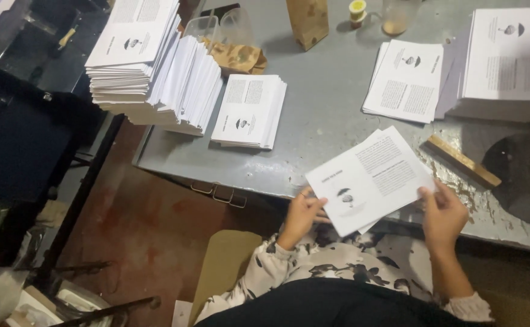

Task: Folding printed paper sheets into booklets and using a wooden block to crease the edges.

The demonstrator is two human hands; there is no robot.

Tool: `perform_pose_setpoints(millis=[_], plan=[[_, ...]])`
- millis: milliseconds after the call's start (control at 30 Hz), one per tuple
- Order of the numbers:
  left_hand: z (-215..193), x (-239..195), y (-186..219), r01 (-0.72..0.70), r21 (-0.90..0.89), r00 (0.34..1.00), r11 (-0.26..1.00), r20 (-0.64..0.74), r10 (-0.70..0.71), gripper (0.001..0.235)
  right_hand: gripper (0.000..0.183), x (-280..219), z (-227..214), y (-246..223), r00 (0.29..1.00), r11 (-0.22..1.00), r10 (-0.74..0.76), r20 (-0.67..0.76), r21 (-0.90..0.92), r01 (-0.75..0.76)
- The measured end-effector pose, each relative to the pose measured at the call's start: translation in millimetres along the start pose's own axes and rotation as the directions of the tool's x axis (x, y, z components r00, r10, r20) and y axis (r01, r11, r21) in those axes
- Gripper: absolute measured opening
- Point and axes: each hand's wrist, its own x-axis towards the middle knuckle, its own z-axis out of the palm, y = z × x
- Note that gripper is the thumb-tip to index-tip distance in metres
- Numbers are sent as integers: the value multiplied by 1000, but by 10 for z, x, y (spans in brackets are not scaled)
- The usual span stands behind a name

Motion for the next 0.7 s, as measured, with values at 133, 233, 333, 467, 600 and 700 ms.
perform_pose_setpoints(millis=[133, 233, 333, 467, 600, 700], plan=[[143, 83, -222, 77, -75, 997, 994, 29, -75, 37, 33, 432, 121, 303, 953, 956, -292, -81, -55, 289], [159, 10, -70, 83, 22, 995, 996, 44, -84, 28, 30, 587, 214, 403, 935, 932, -345, -87, -150, 330], [143, -96, 101, 133, 237, 986, 962, 69, -154, 32, 28, 659, 219, 540, 902, 884, -423, -86, -257, 390], [157, -140, 114, 280, 375, 922, 884, 152, -357, 60, 29, 615, 212, 547, 898, 881, -433, -74, -246, 405], [308, -67, -278, 262, 49, 939, 964, 219, -266, 66, 31, 599, 194, 559, 872, 841, -486, -56, -300, 450], [377, -134, -221, 296, -85, 938, 951, 213, -273, 43, 32, 587, 183, 577, 851, 820, -522, -57, -307, 483]])
